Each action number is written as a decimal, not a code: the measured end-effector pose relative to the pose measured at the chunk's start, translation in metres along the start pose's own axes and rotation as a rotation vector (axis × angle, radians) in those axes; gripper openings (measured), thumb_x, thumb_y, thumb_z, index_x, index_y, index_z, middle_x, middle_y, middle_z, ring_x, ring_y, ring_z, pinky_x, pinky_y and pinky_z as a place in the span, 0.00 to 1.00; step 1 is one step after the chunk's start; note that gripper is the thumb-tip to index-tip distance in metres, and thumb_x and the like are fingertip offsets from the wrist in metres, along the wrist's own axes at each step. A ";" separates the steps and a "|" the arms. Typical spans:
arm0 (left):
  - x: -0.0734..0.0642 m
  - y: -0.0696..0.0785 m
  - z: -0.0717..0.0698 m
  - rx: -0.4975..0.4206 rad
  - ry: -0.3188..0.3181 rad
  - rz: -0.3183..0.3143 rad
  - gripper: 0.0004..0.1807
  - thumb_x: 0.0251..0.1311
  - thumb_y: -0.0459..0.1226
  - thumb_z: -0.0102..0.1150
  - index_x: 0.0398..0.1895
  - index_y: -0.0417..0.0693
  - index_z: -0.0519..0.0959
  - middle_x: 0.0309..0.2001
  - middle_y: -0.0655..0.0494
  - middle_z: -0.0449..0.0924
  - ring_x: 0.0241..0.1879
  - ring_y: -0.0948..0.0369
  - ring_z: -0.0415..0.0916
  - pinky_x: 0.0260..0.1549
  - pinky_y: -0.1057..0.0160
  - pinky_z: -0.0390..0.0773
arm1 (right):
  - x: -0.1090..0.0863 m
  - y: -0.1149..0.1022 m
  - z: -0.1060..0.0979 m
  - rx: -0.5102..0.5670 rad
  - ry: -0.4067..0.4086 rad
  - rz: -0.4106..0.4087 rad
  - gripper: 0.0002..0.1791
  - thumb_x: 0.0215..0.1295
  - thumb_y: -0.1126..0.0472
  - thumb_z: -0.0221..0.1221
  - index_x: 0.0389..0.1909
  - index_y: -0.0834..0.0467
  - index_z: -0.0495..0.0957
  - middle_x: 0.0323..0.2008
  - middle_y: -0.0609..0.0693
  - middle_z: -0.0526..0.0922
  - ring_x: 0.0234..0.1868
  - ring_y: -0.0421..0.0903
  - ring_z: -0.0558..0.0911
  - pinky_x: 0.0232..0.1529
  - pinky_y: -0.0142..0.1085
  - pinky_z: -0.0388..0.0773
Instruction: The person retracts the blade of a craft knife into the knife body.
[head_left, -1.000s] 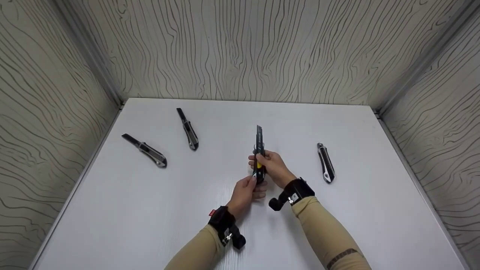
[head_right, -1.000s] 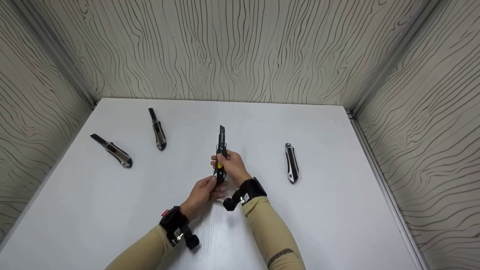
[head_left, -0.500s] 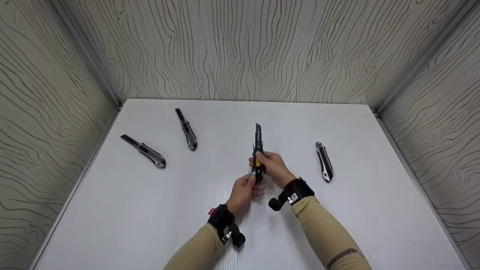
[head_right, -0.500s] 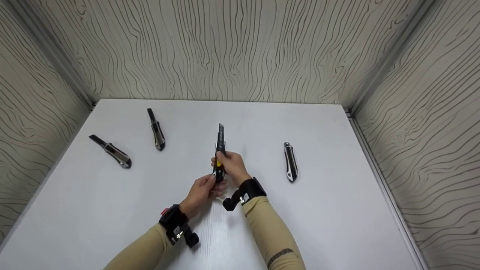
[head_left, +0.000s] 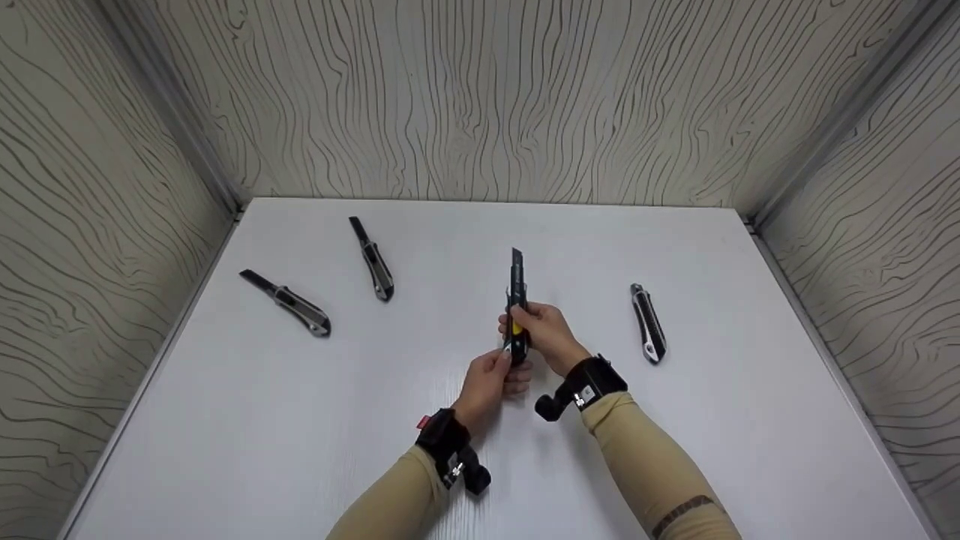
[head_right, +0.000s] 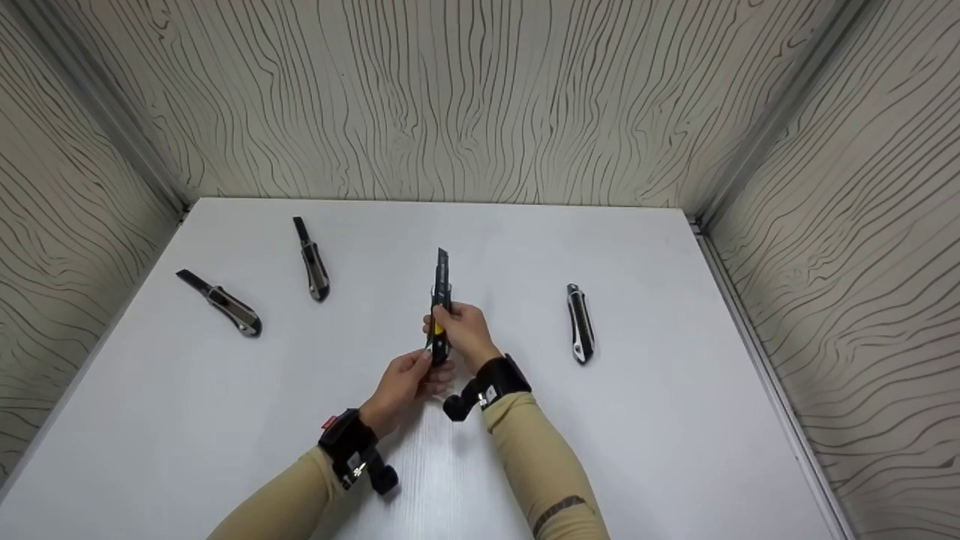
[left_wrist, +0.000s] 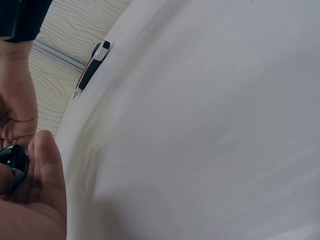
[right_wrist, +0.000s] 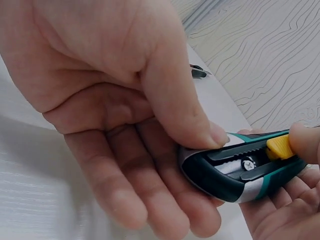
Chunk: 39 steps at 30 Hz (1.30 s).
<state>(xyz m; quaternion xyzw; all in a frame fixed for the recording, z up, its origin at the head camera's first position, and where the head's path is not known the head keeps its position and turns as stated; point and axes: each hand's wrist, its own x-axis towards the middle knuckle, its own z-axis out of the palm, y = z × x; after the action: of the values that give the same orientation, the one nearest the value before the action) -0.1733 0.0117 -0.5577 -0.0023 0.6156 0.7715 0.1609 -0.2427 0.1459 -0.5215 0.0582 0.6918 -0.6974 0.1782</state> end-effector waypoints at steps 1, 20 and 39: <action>0.000 0.000 0.000 0.008 0.002 0.000 0.19 0.76 0.36 0.38 0.55 0.28 0.73 0.46 0.34 0.83 0.37 0.59 0.84 0.42 0.60 0.85 | 0.000 0.000 0.000 0.004 0.001 -0.001 0.22 0.73 0.57 0.53 0.58 0.70 0.71 0.47 0.57 0.84 0.44 0.43 0.85 0.51 0.35 0.81; 0.001 -0.001 -0.001 0.021 0.021 0.002 0.20 0.77 0.36 0.38 0.55 0.27 0.73 0.46 0.32 0.83 0.40 0.52 0.86 0.42 0.58 0.85 | 0.000 0.000 0.002 0.027 -0.013 -0.007 0.20 0.72 0.62 0.54 0.59 0.71 0.70 0.47 0.58 0.84 0.44 0.42 0.85 0.51 0.34 0.81; 0.001 -0.001 -0.003 0.012 0.017 -0.008 0.20 0.76 0.36 0.38 0.55 0.27 0.73 0.45 0.36 0.83 0.40 0.55 0.85 0.44 0.59 0.85 | -0.001 0.001 0.003 0.025 -0.048 -0.026 0.21 0.72 0.65 0.52 0.62 0.70 0.68 0.52 0.61 0.82 0.47 0.43 0.84 0.55 0.37 0.79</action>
<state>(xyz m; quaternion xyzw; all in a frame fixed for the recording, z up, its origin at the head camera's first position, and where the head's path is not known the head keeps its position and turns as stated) -0.1744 0.0089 -0.5591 -0.0105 0.6217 0.7669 0.1587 -0.2410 0.1435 -0.5216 0.0346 0.6792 -0.7094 0.1850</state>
